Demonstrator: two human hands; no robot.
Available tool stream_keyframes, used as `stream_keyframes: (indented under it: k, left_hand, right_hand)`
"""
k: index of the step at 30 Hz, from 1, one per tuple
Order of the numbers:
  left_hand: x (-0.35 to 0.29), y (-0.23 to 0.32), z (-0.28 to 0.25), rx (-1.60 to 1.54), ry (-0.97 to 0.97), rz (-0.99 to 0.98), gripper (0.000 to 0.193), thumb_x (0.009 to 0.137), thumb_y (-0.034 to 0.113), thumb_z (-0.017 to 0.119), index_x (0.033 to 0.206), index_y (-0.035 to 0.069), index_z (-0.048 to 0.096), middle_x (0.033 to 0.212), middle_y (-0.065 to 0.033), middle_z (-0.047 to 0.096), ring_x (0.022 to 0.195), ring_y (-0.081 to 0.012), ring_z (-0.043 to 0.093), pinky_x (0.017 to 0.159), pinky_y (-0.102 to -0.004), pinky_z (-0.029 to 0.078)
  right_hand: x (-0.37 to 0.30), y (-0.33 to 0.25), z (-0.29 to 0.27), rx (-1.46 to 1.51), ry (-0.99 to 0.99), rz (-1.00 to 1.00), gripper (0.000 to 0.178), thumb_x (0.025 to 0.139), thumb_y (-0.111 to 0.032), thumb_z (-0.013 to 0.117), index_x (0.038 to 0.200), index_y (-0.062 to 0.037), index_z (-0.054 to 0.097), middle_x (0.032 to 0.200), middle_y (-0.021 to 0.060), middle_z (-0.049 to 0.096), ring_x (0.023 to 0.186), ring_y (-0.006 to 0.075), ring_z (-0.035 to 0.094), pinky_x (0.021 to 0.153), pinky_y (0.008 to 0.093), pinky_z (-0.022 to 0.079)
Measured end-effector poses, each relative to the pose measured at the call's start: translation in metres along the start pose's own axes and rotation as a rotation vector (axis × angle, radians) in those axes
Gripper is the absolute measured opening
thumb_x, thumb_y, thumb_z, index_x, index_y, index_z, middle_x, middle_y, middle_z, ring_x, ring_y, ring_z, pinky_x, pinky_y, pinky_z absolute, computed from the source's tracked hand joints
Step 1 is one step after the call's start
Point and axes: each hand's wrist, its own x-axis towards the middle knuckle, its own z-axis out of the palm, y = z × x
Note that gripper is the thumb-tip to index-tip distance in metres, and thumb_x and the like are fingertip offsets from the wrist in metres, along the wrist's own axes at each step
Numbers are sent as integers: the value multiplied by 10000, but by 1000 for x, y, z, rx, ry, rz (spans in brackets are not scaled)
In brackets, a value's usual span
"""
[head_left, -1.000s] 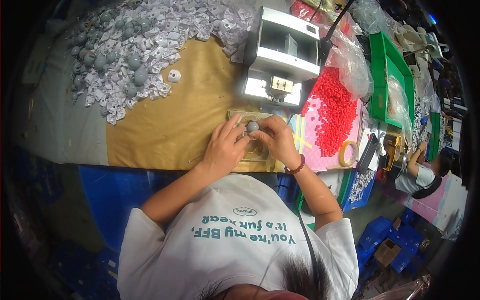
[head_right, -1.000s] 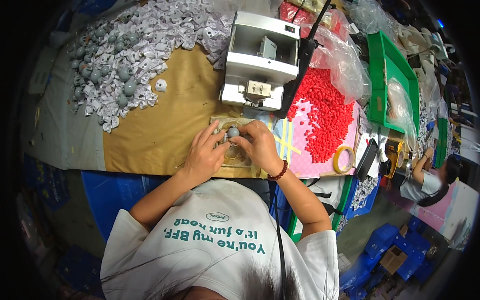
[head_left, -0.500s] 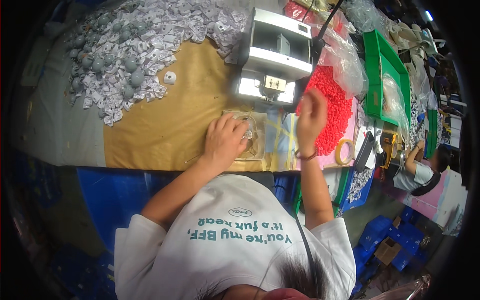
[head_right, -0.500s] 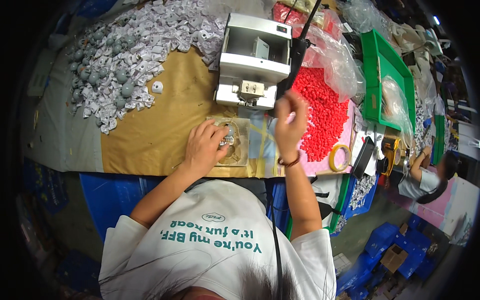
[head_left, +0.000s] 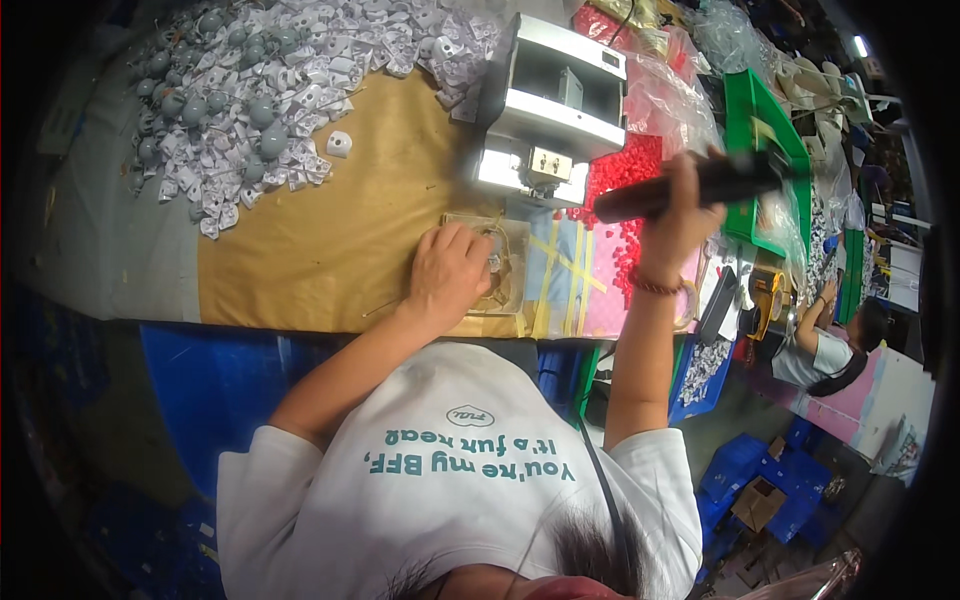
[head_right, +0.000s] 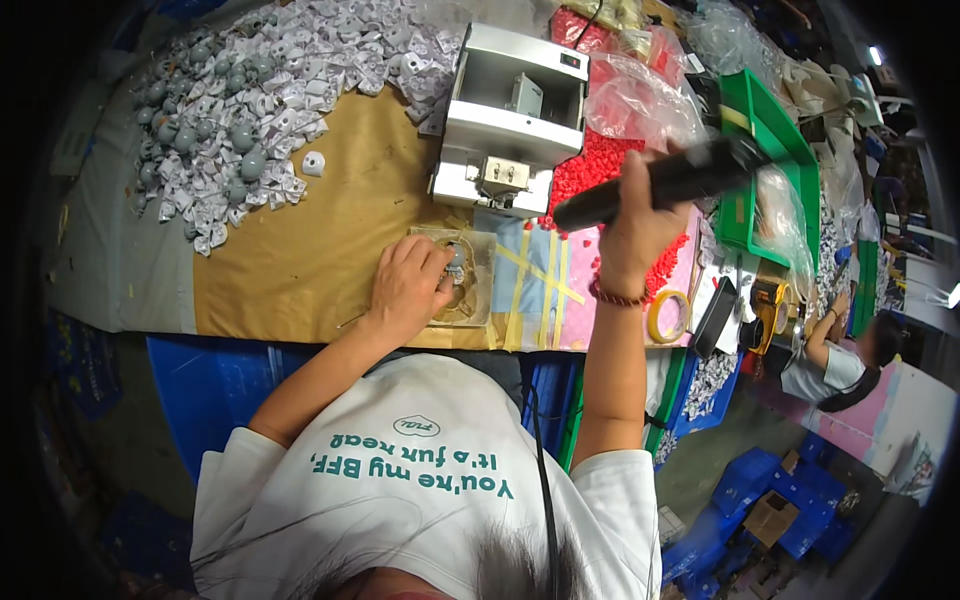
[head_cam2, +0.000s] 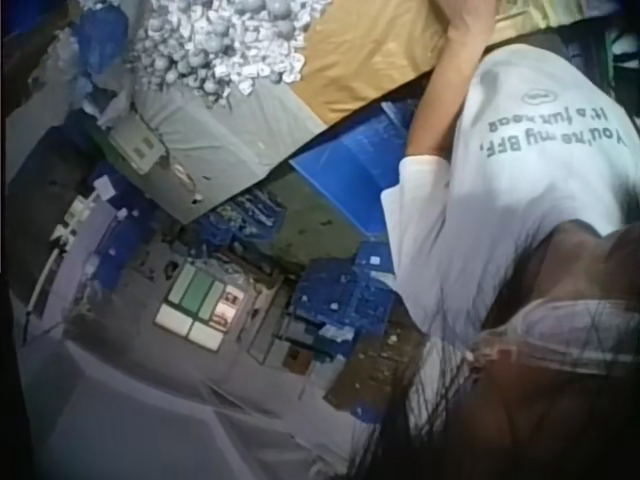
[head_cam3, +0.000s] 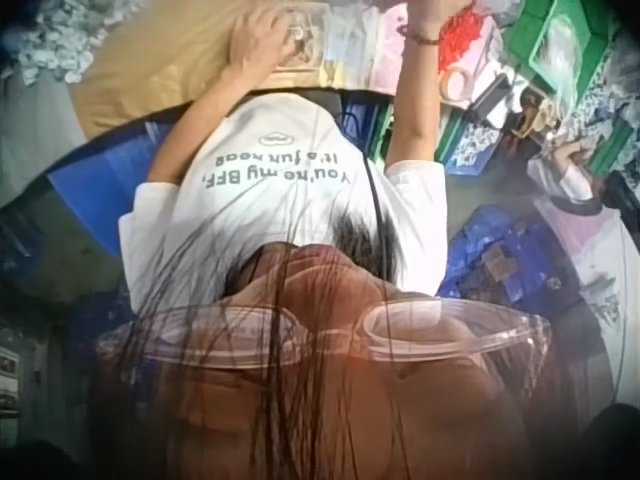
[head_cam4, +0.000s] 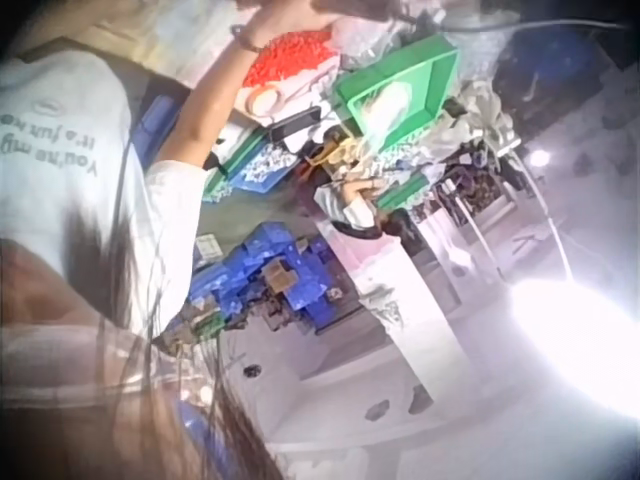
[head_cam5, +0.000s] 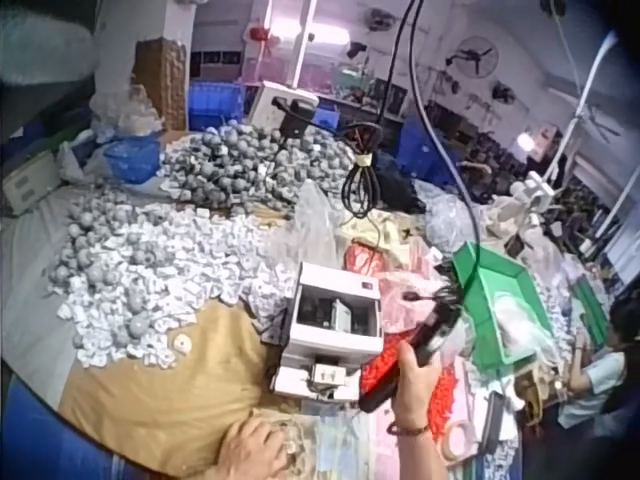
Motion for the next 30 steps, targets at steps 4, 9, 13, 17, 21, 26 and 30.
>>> stream_keyframes:
  k: [4,9,13,17,21,26,30]
  left_hand:
    - [0,1,1,-35,30,-1,379,706,88,738,1068,88,625,976,-75,580,1021,-276,560,891,-417,441]
    - [-2,1,4,-31,69,2,377,702,94,732,1064,95,628,948,-76,591,971,-279,571,863,-417,444]
    - [-1,3,3,-28,13,-38,349,706,114,731,1041,95,636,944,-84,594,964,-283,574,853,-420,445]
    - [-2,2,3,-31,19,-48,340,707,122,730,1034,96,641,944,-81,594,963,-284,574,849,-416,444]
    - [-3,0,5,-30,53,-38,359,702,129,730,1046,108,630,934,-74,584,965,-277,573,846,-418,442]
    - [-3,0,5,-33,80,-16,387,695,125,733,1061,117,608,941,-68,571,966,-273,570,841,-422,441]
    - [-2,1,4,-51,88,-13,388,693,116,735,1057,116,600,941,-70,564,961,-278,567,835,-427,439]
  right_hand:
    - [-9,-44,31,232,-328,-119,426,870,98,596,1229,-19,400,870,134,636,719,208,661,732,425,602]
    - [-1,-29,61,-45,-399,-110,413,838,99,638,1178,-15,432,803,121,612,639,213,613,614,380,544]
    - [11,-8,73,-167,-414,-26,296,798,90,681,1027,4,513,740,93,619,629,204,637,574,329,524]
    - [6,4,77,-105,-396,125,224,787,50,700,979,16,588,742,62,667,594,141,636,564,282,526]
    - [-33,-13,63,28,-401,287,501,775,80,693,1223,53,472,759,73,665,606,161,640,585,297,539]
    - [-72,-20,55,-9,-437,237,547,773,126,677,1249,53,417,750,47,632,643,111,614,627,252,506]
    - [-85,-6,48,-8,-420,161,533,778,134,663,1239,48,410,724,33,598,627,89,573,589,234,455]
